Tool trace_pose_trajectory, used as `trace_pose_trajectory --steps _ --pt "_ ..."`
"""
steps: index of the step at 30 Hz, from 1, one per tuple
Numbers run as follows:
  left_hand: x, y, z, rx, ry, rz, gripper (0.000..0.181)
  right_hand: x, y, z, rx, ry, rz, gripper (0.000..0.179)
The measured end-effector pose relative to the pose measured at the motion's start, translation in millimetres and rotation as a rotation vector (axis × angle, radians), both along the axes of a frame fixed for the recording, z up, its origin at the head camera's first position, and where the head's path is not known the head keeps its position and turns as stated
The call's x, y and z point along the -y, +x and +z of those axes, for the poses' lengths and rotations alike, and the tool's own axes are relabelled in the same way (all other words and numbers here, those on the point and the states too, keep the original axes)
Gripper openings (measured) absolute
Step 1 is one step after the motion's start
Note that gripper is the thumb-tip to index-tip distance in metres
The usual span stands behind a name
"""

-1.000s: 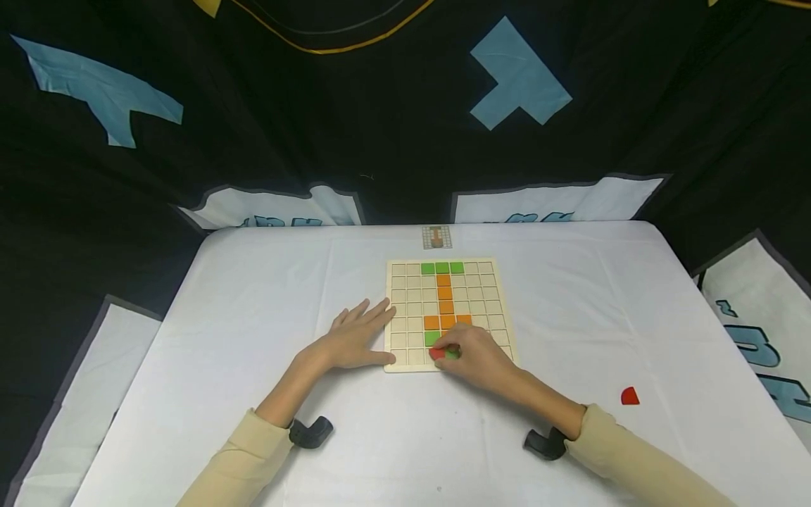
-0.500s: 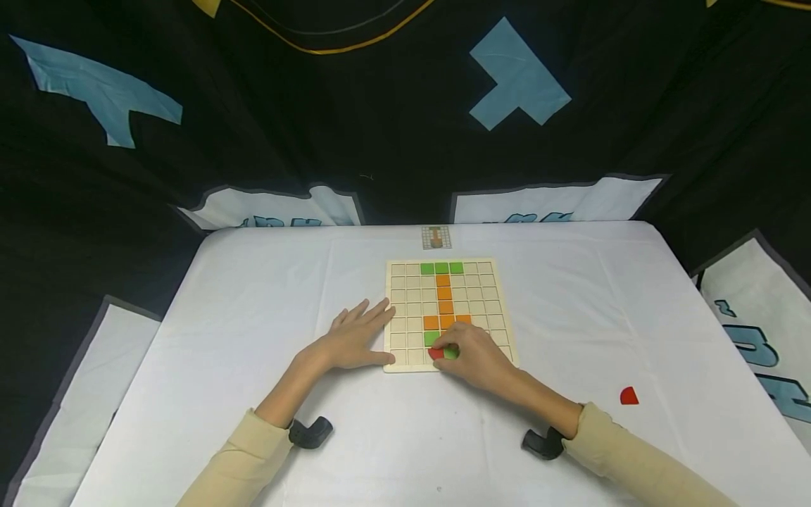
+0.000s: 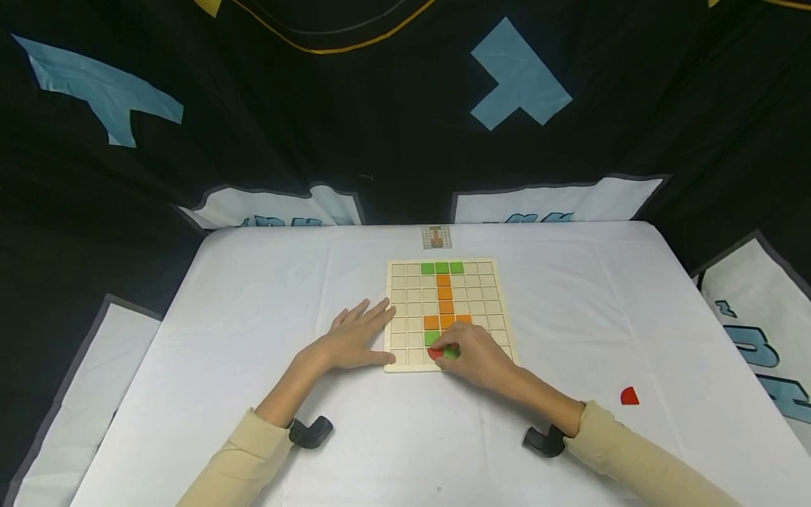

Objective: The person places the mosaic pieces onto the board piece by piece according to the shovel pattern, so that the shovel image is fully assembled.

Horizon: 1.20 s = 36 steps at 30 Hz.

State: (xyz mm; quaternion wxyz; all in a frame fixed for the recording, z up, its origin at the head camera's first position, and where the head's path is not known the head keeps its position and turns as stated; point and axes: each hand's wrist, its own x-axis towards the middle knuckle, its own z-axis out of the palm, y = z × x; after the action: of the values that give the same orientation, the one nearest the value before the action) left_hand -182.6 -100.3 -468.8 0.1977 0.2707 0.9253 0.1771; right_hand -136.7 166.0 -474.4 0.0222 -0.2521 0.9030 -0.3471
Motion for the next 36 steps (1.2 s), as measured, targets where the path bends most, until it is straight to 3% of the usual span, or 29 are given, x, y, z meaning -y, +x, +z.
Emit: trace_pose_trajectory --steps 26,32,36 --pt "-0.8 -1.6 -1.0 0.012 0.007 0.005 0.091 -3.3 -0.3 2.6 0.011 0.055 -0.004 0.016" --pt "-0.3 -0.8 -0.6 0.016 0.013 0.007 0.091 -23.0 7.3 13.2 0.08 0.033 -0.079 0.022" --pt "0.0 -0.5 -0.4 0.015 0.013 0.009 0.091 -44.4 14.4 19.5 0.071 0.028 -0.127 0.023"
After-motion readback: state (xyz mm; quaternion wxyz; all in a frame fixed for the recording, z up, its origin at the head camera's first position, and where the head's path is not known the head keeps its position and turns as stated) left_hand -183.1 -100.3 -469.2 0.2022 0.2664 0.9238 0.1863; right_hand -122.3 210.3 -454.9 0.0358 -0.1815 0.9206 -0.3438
